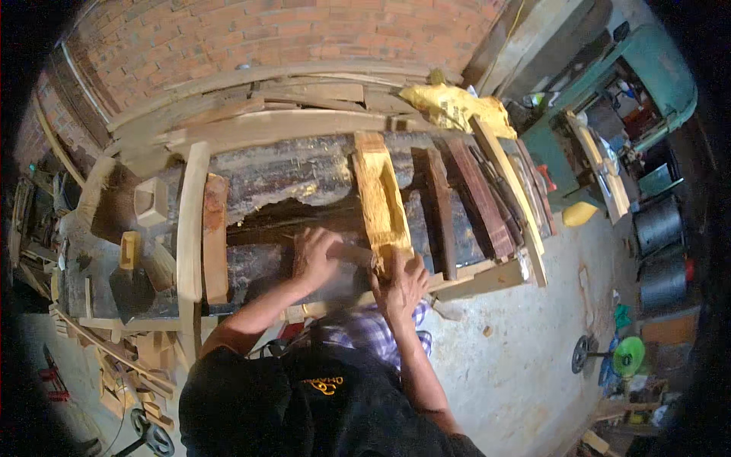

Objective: The person cuts a piece of wood with a small hand saw, then carves the wooden piece using a chisel and a wooden mallet.

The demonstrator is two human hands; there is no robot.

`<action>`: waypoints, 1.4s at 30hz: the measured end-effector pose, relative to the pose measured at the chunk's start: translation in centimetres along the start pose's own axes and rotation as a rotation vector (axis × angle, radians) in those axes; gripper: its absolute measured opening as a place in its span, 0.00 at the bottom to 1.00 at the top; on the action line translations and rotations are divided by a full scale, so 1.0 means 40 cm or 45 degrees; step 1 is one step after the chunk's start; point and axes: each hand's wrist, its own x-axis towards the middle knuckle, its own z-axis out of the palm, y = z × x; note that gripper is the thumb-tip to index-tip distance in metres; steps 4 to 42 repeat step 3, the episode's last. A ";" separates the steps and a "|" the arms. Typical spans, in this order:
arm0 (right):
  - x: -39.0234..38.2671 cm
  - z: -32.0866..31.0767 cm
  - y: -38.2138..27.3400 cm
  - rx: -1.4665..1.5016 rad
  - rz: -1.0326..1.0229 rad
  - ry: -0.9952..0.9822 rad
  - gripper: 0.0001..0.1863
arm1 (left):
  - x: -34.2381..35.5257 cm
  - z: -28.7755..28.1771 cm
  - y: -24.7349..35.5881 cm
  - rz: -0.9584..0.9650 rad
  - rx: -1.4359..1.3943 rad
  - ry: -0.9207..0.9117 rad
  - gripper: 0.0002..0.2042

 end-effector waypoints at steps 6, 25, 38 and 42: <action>0.008 0.002 -0.011 0.017 -0.006 0.033 0.37 | 0.005 -0.002 -0.006 -0.093 0.009 -0.082 0.15; 0.008 0.002 -0.011 0.017 -0.006 0.033 0.37 | 0.005 -0.002 -0.006 -0.093 0.009 -0.082 0.15; 0.008 0.002 -0.011 0.017 -0.006 0.033 0.37 | 0.005 -0.002 -0.006 -0.093 0.009 -0.082 0.15; 0.008 0.002 -0.011 0.017 -0.006 0.033 0.37 | 0.005 -0.002 -0.006 -0.093 0.009 -0.082 0.15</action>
